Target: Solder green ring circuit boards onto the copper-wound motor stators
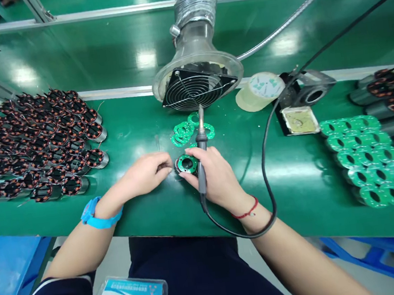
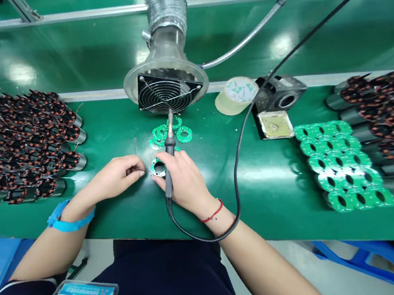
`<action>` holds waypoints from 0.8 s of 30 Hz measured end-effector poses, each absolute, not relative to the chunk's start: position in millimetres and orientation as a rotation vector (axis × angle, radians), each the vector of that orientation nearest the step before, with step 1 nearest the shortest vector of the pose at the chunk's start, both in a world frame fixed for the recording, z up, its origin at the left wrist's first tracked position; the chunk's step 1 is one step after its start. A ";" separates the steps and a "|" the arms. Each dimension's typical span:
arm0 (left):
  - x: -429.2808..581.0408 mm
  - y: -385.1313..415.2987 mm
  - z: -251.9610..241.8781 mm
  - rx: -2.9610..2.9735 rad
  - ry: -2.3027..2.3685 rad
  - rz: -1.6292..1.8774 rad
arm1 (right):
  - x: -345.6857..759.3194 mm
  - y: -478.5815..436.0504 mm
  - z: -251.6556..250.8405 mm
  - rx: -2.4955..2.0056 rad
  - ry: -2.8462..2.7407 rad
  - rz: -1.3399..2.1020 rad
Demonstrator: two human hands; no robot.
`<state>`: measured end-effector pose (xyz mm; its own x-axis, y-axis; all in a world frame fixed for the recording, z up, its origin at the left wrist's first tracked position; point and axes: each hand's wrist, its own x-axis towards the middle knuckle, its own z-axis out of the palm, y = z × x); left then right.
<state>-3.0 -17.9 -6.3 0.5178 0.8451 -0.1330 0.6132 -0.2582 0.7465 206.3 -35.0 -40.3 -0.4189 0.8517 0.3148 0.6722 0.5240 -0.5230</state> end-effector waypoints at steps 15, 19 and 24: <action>15.7 -18.4 -19.9 1.340 1.179 0.680 | 209.8 -47.6 -34.1 -1.083 -2.201 0.246; 15.0 -19.6 -16.9 1.612 1.258 0.703 | 211.8 -48.5 -32.3 -0.998 -2.141 0.300; 15.2 -20.4 -12.5 1.971 1.254 0.665 | 228.2 -59.5 -45.4 -1.120 -1.850 0.527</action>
<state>15.2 -20.4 -12.5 0.4003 0.9149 0.0524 0.5568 -0.2882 0.7790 228.2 -59.5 -45.4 -0.2017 0.8607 0.4675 0.4855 0.5024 -0.7155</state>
